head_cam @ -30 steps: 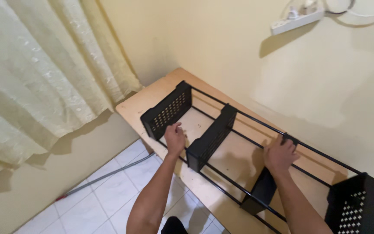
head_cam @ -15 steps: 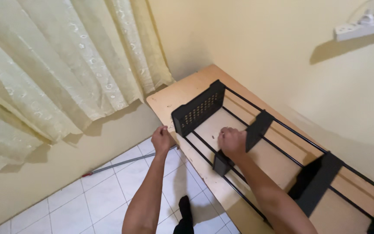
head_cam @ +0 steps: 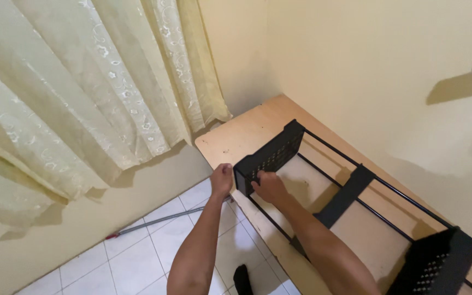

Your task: The person disassembles a black three-tier plastic shelf on a wooden table. They remove the top tray, then detach the vertical support rods from the side frames one by one, placing each component on the table. The process continues until the shelf is fully broken down into its individual parts.

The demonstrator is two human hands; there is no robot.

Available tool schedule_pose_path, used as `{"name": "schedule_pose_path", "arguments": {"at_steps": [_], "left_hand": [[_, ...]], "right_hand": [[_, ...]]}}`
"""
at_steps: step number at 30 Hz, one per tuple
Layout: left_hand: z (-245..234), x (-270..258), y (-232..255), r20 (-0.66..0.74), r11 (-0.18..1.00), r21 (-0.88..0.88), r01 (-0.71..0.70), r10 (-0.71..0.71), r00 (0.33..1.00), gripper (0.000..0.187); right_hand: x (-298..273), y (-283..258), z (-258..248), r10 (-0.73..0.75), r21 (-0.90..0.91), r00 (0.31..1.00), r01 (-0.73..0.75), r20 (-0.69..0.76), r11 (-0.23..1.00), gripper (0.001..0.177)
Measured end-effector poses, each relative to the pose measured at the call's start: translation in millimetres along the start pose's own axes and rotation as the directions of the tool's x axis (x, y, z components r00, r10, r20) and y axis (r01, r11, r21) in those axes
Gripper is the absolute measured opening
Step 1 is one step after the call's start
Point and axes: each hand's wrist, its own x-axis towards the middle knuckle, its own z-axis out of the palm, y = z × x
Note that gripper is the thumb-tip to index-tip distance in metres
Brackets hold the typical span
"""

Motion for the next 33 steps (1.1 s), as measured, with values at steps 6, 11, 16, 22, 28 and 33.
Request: {"name": "schedule_pose_path", "arguments": {"at_steps": [6,11,16,22,28,33], "left_hand": [[15,21,-3,0.224,0.997,0.079,-0.019,0.001,0.974,0.040],[1,13,28,0.348,0.974,0.222,0.039,-0.116,0.930,0.036],[-11,-7,42,0.371,0.935,0.252,0.250,-0.332,0.867,0.033],[4,2,23,0.276,0.946,0.322,-0.035,-0.059,0.959,0.033],[18,9,6,0.198,0.947,0.310,-0.082,0.020,0.980,0.029],[19,2,9,0.143,0.968,0.251,-0.023,-0.014,0.990,0.026]], "right_hand": [[13,-24,27,0.207,-0.029,0.960,-0.205,0.188,0.978,0.032],[3,-44,21,0.261,-0.065,0.944,-0.253,0.200,0.965,0.035],[-3,-55,15,0.369,-0.185,0.868,-0.323,0.333,0.928,0.041],[2,-61,10,0.413,-0.202,0.826,-0.362,0.384,0.910,0.044],[8,-62,4,0.405,-0.159,0.833,-0.372,0.378,0.914,0.043],[-1,-62,7,0.409,-0.168,0.839,-0.373,0.358,0.913,0.042]]}}
